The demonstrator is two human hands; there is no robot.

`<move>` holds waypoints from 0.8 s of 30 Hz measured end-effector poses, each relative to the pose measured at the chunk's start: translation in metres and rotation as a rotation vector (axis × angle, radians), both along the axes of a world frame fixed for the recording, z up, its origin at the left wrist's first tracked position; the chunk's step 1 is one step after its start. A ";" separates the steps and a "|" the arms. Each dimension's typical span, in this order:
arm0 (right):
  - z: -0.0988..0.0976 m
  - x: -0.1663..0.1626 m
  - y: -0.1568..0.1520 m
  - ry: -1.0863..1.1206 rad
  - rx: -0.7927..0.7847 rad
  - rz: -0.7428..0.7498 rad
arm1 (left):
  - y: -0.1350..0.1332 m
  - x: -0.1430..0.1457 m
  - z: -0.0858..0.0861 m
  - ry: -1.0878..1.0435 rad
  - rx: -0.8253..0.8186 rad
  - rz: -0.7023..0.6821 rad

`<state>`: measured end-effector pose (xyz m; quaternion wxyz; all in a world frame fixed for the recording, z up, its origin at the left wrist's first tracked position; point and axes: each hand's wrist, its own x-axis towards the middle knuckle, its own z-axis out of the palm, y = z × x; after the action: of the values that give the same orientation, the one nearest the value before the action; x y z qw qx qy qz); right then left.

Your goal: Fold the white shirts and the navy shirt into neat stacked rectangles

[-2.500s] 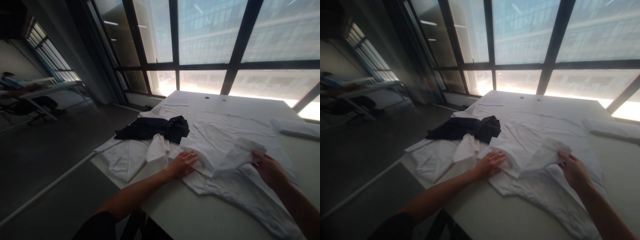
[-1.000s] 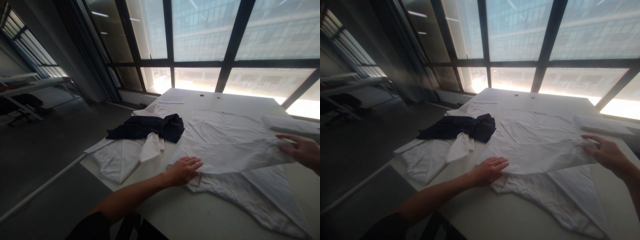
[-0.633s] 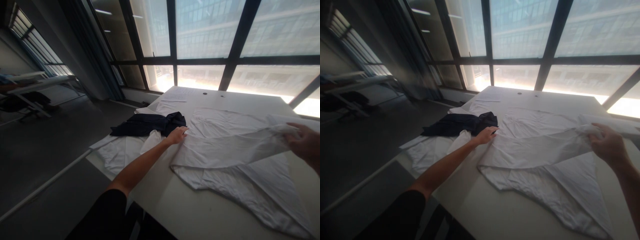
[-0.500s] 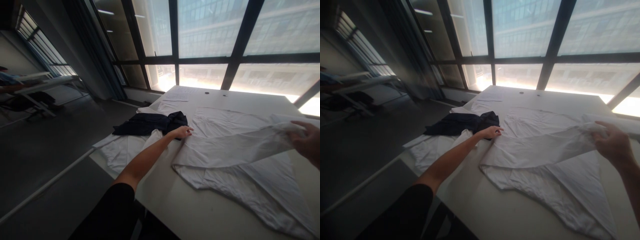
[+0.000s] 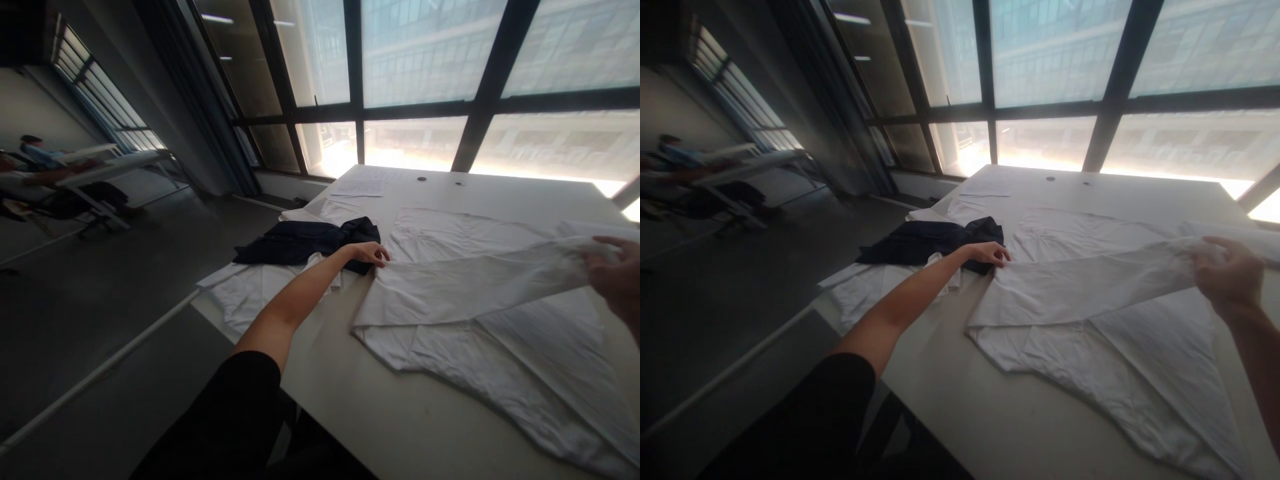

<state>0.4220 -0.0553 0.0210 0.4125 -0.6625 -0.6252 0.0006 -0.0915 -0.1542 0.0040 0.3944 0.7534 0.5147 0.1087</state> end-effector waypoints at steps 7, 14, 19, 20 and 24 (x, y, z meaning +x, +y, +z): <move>-0.006 -0.083 -0.067 -0.291 0.102 0.379 | 0.000 -0.004 -0.011 -0.060 0.045 -0.022; -0.009 -0.235 -0.233 -0.460 0.067 1.166 | -0.002 -0.005 -0.009 -0.048 0.065 -0.025; -0.023 -0.268 -0.251 -0.704 0.096 1.141 | -0.008 -0.005 -0.015 -0.072 0.113 0.020; -0.026 -0.269 -0.250 -0.728 0.101 1.134 | -0.009 -0.005 -0.017 -0.084 0.121 0.035; -0.029 -0.264 -0.249 -0.758 0.126 1.145 | -0.011 -0.004 -0.022 -0.113 0.180 0.099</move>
<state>0.1580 -0.3042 -0.0079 0.1376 -0.1571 -0.9767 -0.0496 -0.0952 -0.1652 -0.0182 0.3476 0.7522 0.5164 0.2160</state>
